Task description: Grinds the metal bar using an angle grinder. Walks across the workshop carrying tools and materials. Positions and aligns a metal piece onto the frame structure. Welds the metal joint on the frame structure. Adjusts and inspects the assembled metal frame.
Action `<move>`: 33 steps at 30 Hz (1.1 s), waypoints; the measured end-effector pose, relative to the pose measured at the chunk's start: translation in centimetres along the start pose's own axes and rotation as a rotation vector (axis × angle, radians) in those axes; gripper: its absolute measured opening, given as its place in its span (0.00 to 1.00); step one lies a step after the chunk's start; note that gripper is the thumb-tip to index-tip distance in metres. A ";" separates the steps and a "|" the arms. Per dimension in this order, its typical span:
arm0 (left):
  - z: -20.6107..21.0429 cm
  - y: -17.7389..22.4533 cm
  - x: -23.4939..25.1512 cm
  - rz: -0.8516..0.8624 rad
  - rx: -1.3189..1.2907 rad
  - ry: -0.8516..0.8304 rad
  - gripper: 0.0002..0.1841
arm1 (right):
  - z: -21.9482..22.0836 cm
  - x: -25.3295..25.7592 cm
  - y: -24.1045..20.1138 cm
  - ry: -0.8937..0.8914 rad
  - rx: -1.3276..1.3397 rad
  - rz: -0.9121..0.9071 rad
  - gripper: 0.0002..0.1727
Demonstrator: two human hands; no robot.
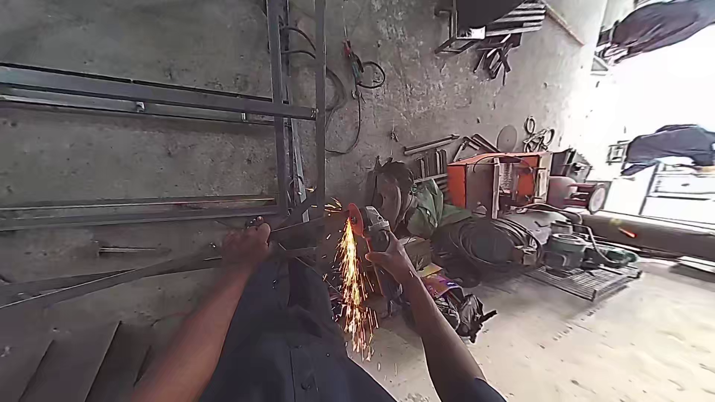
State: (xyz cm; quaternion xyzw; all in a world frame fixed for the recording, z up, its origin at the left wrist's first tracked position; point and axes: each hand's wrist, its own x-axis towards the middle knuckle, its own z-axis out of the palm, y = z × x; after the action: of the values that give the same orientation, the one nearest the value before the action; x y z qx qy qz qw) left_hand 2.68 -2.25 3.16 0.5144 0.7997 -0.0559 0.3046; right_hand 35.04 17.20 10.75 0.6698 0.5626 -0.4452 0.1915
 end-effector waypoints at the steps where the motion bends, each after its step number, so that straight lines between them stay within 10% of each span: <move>1: 0.0 0.0 0.0 0.001 -0.001 0.001 0.22 | 0.2 0.3 0.4 -0.006 0.019 0.001 0.55; 33: -0.5 -0.3 1.9 -0.108 0.006 -0.252 0.26 | 1.9 2.6 4.6 -0.050 0.014 0.013 0.53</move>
State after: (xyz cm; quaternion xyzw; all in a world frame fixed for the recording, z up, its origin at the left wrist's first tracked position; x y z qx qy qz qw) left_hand 1.69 -0.71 2.42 0.4605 0.7813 -0.1388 0.3977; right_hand 38.53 15.94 6.48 0.6633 0.5502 -0.4644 0.2039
